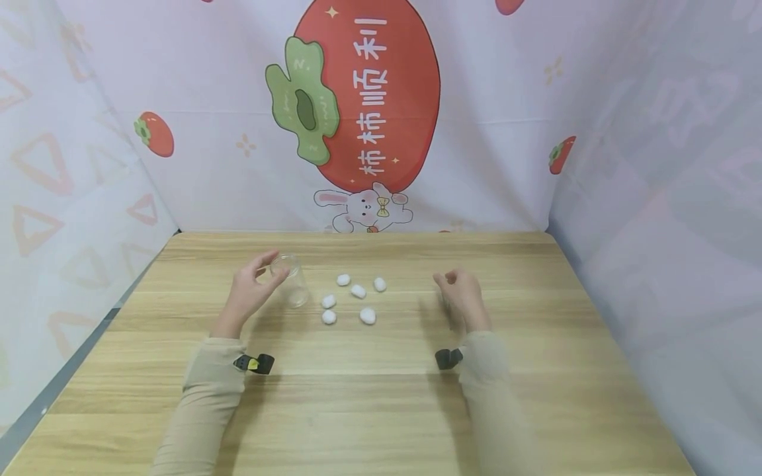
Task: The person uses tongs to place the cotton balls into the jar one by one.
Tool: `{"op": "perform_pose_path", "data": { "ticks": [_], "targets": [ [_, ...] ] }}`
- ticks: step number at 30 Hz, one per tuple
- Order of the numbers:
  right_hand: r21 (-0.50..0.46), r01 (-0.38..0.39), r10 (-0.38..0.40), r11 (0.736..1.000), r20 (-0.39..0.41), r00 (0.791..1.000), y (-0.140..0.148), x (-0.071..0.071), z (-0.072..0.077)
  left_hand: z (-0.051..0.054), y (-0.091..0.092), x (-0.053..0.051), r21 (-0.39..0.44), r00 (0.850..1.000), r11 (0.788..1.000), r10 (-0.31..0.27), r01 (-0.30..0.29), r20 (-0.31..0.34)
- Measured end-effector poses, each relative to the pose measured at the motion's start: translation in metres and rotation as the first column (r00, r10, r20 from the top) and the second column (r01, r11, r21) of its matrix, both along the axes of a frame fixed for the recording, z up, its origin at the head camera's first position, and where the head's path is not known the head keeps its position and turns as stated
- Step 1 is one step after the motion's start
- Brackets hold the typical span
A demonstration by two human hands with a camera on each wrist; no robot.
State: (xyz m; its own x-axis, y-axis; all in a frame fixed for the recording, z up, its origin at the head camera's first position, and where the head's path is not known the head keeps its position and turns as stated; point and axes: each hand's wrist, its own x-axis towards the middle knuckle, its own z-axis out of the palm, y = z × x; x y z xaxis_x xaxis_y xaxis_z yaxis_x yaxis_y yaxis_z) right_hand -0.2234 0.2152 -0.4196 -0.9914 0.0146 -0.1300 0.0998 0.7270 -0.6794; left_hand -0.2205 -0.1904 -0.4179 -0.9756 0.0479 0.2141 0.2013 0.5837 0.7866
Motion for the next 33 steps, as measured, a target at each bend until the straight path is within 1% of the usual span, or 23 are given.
{"op": "perform_pose_path", "data": {
  "ticks": [6,12,18,24,28,33],
  "targets": [
    [-0.038,0.086,-0.083,0.996,0.062,0.995,-0.001,0.004,-0.005,-0.005,0.002,0.001,0.045,0.999,0.999,0.020,-0.021,0.039],
    [-0.095,0.180,-0.169,0.979,0.110,0.979,0.001,0.007,-0.012,-0.012,0.004,0.001,0.090,0.998,0.995,0.038,-0.041,0.040],
    [-0.115,0.249,-0.239,0.962,0.097,0.966,0.006,0.006,-0.023,-0.018,0.005,0.001,0.112,0.998,0.992,0.051,-0.054,0.035],
    [-0.186,0.337,-0.314,0.923,0.146,0.938,0.005,0.007,-0.030,-0.022,0.008,0.003,0.147,0.997,0.987,0.056,-0.062,0.045],
    [-0.199,0.373,-0.349,0.906,0.147,0.926,0.004,0.008,-0.034,-0.025,0.008,0.003,0.173,0.997,0.983,0.050,-0.060,0.061],
    [-0.184,0.411,-0.394,0.893,0.126,0.911,0.001,0.008,-0.038,-0.028,0.008,0.002,0.183,0.995,0.982,0.040,-0.056,0.091]
  ]
}}
